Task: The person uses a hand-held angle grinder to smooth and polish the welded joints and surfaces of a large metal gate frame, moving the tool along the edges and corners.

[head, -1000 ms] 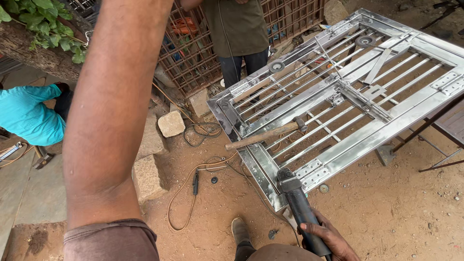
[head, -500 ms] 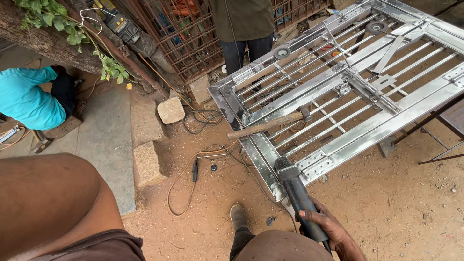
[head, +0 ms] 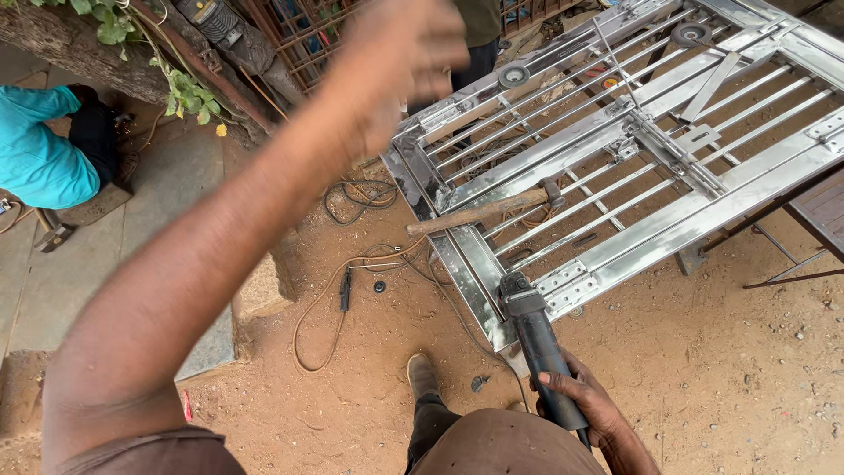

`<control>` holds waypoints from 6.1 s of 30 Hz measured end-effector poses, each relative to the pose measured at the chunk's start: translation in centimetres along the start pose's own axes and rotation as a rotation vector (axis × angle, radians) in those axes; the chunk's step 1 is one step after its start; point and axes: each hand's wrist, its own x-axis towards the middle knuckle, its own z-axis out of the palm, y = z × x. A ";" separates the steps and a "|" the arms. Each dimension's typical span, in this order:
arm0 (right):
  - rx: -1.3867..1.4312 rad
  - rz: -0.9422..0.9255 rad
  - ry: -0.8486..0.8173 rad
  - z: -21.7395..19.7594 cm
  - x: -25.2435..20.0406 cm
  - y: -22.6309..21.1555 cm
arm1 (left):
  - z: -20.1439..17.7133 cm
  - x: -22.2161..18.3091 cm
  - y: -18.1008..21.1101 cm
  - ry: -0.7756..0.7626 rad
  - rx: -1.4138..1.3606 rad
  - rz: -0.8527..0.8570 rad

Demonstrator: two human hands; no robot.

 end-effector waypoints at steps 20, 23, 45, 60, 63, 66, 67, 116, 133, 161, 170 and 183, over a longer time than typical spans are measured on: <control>-0.293 0.081 0.007 0.0 -0.9 -2.0 | 22.7 -23.6 -31.4 -0.477 -0.726 -0.951; -0.267 0.120 0.045 0.4 -0.6 -2.0 | 23.1 -23.4 -31.4 -0.427 -0.763 -0.997; -0.312 0.115 0.036 2.0 3.4 1.1 | 28.6 -23.7 -42.4 -0.567 -1.001 -1.017; -0.132 0.056 0.208 7.3 -6.7 1.6 | 19.7 -26.9 -28.9 -0.647 -0.807 -0.978; -0.070 0.015 0.273 9.1 -7.6 1.9 | 18.3 -25.9 -27.7 -0.719 -0.816 -0.932; -0.084 -0.010 0.357 9.9 -9.0 3.2 | 18.3 -26.5 -28.2 -0.789 -0.853 -0.870; -0.080 -0.022 0.379 10.2 -9.0 3.5 | 18.3 -26.6 -28.6 -0.811 -0.864 -0.854; -0.175 -0.019 0.497 15.1 -4.6 -1.3 | 19.4 -22.7 -31.7 -0.812 -0.985 -0.760; -0.211 -0.019 0.424 13.5 -5.4 -0.7 | 19.9 -22.9 -29.9 -0.718 -0.813 -0.789; -0.210 -0.056 0.407 14.3 -4.9 -0.3 | 19.7 -23.6 -30.7 -0.749 -0.825 -0.791; -0.202 -0.093 0.361 14.5 -5.3 0.9 | 18.7 -24.5 -30.2 -0.720 -0.771 -0.756; -0.215 -0.084 0.463 16.4 -5.4 2.4 | 17.9 -25.4 -30.6 -0.763 -0.758 -0.742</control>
